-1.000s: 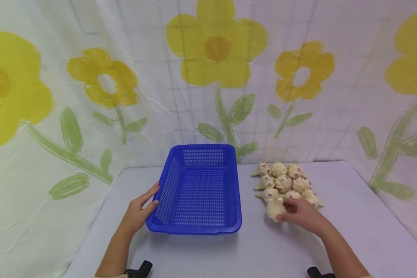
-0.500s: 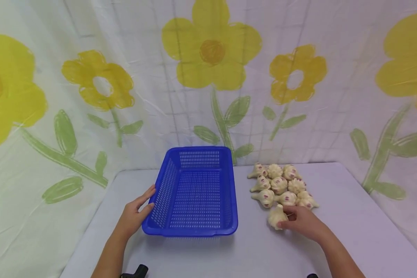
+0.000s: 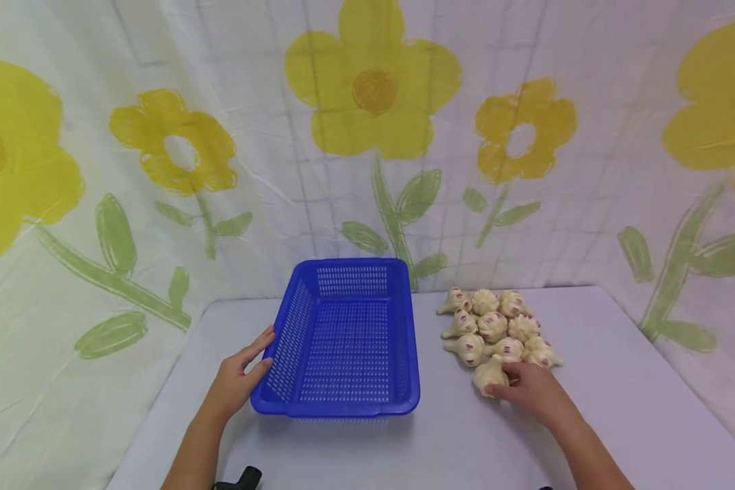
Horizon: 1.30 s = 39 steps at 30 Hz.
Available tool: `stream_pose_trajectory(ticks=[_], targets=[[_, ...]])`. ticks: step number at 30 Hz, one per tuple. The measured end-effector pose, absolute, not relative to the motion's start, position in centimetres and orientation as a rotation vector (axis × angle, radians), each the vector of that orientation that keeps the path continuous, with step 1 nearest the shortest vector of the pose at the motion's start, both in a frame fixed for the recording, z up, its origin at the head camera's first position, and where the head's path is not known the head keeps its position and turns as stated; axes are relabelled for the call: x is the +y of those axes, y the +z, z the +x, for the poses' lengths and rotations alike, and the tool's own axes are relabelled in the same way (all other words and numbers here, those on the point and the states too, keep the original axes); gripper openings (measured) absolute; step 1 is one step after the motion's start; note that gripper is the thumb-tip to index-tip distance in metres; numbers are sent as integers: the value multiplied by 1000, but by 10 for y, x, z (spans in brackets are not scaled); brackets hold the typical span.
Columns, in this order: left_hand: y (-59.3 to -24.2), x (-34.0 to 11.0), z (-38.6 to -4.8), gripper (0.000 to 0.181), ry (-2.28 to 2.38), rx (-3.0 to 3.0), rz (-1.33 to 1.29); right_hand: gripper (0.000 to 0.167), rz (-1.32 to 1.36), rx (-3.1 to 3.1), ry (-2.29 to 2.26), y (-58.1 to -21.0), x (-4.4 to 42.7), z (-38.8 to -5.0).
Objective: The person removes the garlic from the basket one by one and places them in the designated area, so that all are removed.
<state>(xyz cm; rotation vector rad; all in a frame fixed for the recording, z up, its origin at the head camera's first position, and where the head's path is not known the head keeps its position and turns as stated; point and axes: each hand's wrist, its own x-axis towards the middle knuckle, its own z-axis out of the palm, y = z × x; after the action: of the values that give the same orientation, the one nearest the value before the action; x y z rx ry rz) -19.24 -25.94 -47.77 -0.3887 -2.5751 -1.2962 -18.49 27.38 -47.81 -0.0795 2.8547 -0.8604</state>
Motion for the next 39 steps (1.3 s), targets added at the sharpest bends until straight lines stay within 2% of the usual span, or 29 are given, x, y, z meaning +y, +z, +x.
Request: stream_pose_trajectory(ticks=[4,12,16,18,29,39], targets=[[-477,-259,-193,48,-1298,-2565,-398,73,-59,2886,-812,-476,271,-185],[-478,-258,-192,47,-1287,-2554,-398,81,-41,2912,-763,-474,268,-185],[-477,-257,-193,47,-1289,-2550,-383,54,-78,2973,-743,-476,266,-183],[-477,-256,-193,47,-1290,-2542,-375,47,-104,3001,-741,-476,265,-182],[-479,-247,-191,48,-1273,-2512,-370,44,-176,3070,-723,-475,260,-179],[-477,-246,-189,48,-1262,-2530,-346,50,-115,3064,-722,-471,261,-177]])
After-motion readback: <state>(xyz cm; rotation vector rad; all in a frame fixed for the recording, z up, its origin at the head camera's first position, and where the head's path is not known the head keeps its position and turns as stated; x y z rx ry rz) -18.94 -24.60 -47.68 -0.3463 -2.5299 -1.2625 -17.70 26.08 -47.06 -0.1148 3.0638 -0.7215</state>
